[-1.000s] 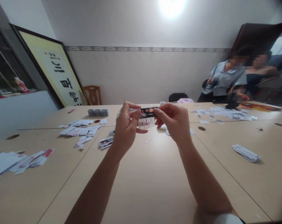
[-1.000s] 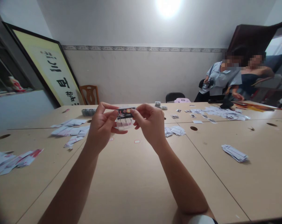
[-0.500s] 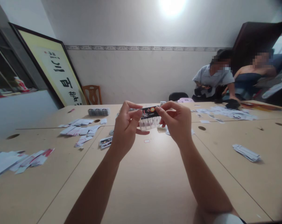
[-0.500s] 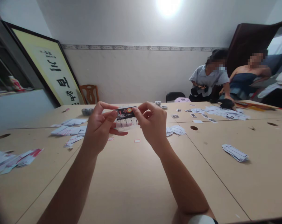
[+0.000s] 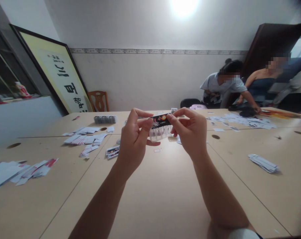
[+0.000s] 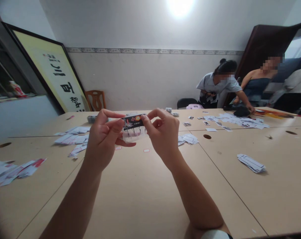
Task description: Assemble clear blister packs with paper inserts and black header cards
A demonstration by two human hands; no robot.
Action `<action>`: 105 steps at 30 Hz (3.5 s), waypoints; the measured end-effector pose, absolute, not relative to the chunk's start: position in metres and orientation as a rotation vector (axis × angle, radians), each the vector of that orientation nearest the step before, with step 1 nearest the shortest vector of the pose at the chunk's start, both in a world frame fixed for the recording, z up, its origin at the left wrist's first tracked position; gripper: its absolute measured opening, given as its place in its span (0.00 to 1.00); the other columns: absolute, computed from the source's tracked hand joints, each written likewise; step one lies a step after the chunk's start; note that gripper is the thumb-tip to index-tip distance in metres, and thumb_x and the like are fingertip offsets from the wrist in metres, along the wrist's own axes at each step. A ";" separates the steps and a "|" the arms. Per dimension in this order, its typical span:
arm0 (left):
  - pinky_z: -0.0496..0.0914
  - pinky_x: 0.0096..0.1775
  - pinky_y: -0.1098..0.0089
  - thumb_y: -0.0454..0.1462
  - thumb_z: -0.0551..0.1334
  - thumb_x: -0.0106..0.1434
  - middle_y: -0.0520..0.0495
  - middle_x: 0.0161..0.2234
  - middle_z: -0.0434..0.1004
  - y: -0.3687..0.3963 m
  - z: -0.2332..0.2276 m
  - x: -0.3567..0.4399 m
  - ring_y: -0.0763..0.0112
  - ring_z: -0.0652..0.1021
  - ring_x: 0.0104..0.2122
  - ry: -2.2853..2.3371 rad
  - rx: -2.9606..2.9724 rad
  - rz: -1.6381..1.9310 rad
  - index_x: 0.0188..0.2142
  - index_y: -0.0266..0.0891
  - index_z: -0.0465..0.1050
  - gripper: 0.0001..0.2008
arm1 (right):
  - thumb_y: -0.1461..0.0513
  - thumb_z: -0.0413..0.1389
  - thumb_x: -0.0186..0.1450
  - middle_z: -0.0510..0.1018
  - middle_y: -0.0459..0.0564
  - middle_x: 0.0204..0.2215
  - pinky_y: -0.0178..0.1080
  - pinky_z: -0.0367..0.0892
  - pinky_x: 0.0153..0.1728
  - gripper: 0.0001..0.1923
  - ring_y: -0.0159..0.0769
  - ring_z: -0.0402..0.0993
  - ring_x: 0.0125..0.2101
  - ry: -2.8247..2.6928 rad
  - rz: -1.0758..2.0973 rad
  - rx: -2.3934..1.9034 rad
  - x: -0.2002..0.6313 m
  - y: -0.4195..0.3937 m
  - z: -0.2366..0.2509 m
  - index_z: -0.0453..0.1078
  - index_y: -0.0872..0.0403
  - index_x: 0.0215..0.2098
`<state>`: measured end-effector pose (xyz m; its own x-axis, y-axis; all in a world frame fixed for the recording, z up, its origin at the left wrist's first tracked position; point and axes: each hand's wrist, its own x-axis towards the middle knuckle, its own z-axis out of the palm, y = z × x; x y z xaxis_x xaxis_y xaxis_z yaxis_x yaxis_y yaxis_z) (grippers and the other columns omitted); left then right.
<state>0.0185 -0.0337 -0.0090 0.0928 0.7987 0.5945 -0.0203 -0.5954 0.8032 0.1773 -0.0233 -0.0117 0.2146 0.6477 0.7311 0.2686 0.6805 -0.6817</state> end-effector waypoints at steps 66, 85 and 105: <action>0.79 0.19 0.72 0.44 0.71 0.58 0.50 0.35 0.81 -0.022 -0.003 0.012 0.69 0.82 0.25 0.720 1.640 1.491 0.40 0.42 0.61 0.21 | 0.57 0.68 0.59 0.72 0.40 0.22 0.30 0.59 0.11 0.10 0.22 0.63 0.13 -1.351 0.845 -0.526 0.188 0.003 -0.015 0.75 0.53 0.31; 0.84 0.29 0.64 0.38 0.71 0.59 0.48 0.40 0.82 -0.019 0.002 -0.005 0.66 0.83 0.31 0.601 1.615 1.341 0.45 0.43 0.66 0.19 | 0.61 0.66 0.58 0.75 0.41 0.31 0.32 0.66 0.18 0.11 0.22 0.65 0.18 -1.482 0.858 -0.524 0.198 -0.004 -0.010 0.75 0.51 0.40; 0.82 0.29 0.65 0.38 0.72 0.58 0.51 0.31 0.81 0.012 -0.005 -0.018 0.67 0.82 0.28 0.756 1.611 1.143 0.45 0.41 0.66 0.20 | 0.58 0.68 0.60 0.60 0.57 0.67 0.55 0.70 0.55 0.48 0.54 0.64 0.61 -1.937 0.171 -0.986 0.177 -0.002 -0.024 0.49 0.43 0.72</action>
<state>-0.0182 0.0119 -0.0048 0.3631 0.8755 0.3189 -0.0492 -0.3238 0.9449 0.1768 -0.0023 -0.0239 -0.2508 0.6961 0.6727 0.5676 0.6687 -0.4803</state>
